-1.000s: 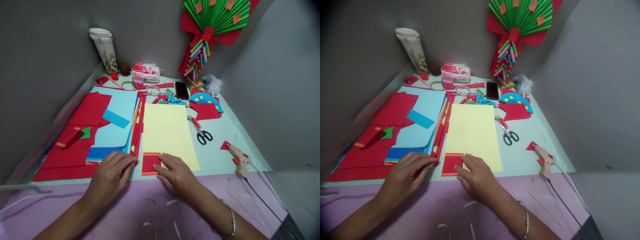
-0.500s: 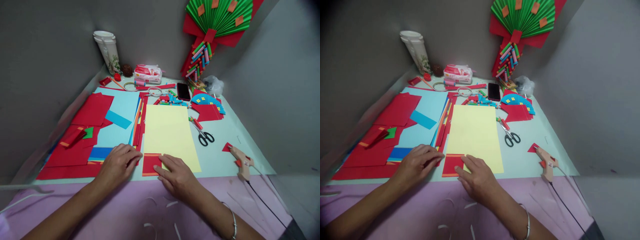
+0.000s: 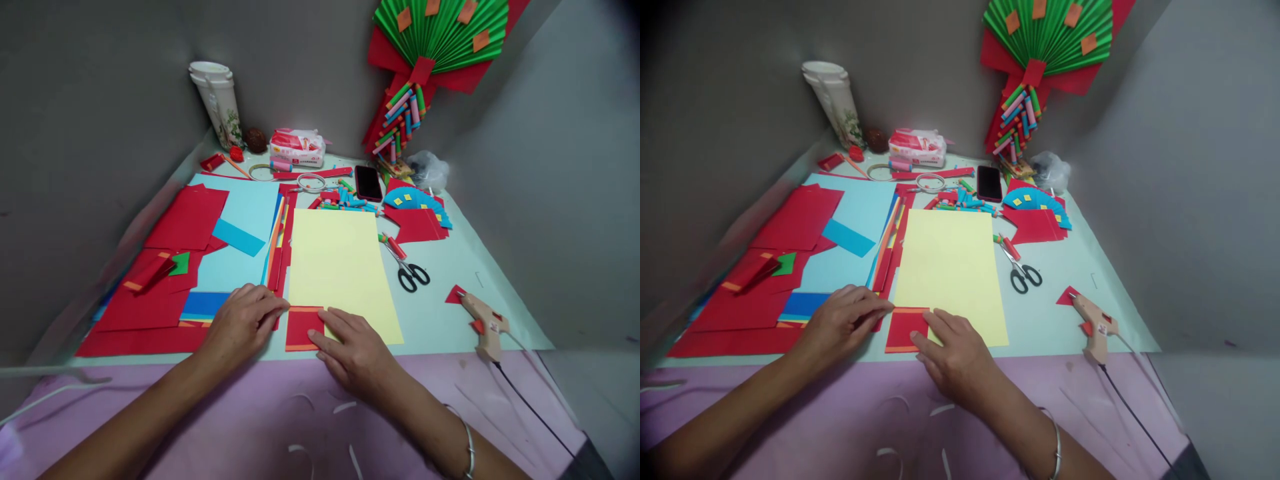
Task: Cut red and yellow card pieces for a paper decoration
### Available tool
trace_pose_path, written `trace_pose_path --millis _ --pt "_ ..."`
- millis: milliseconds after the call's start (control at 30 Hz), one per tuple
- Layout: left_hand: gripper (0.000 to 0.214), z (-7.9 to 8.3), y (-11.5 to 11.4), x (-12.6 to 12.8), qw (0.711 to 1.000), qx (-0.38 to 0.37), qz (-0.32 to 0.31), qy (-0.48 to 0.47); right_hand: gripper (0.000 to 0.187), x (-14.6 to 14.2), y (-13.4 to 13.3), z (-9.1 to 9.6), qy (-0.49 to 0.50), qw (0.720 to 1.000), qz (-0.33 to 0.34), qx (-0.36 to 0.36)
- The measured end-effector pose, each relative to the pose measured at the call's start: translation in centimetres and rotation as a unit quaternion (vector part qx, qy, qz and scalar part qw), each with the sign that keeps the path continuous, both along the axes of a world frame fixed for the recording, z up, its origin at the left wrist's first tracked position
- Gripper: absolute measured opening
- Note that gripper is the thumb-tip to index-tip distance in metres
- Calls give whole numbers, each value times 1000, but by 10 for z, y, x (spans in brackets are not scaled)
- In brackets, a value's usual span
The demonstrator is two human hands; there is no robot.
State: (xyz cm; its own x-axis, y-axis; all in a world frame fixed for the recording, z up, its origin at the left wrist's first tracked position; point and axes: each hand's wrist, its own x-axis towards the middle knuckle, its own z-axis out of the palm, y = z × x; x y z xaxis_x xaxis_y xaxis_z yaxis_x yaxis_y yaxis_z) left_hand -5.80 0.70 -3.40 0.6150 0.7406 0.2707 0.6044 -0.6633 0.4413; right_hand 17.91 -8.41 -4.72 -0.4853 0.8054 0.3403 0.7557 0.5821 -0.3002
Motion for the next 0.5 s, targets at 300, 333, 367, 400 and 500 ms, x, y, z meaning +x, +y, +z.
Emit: trace_pose_path --millis 300,333,367,400,500 --pt "23 -1 1 2 1000 -13 9 -7 32 0 0 0 -4 1000 0 -3" --pt "23 -1 1 2 1000 -17 12 -8 32 1 0 0 -4 1000 0 -4" --pt "23 0 1 3 1000 -22 16 -10 32 1 0 -1 -4 1000 0 -5" --pt "23 0 1 3 999 -29 22 -12 32 1 0 -1 -3 1000 1 -4" --pt "23 3 1 7 997 -61 43 -12 32 0 0 -2 -3 1000 1 1"
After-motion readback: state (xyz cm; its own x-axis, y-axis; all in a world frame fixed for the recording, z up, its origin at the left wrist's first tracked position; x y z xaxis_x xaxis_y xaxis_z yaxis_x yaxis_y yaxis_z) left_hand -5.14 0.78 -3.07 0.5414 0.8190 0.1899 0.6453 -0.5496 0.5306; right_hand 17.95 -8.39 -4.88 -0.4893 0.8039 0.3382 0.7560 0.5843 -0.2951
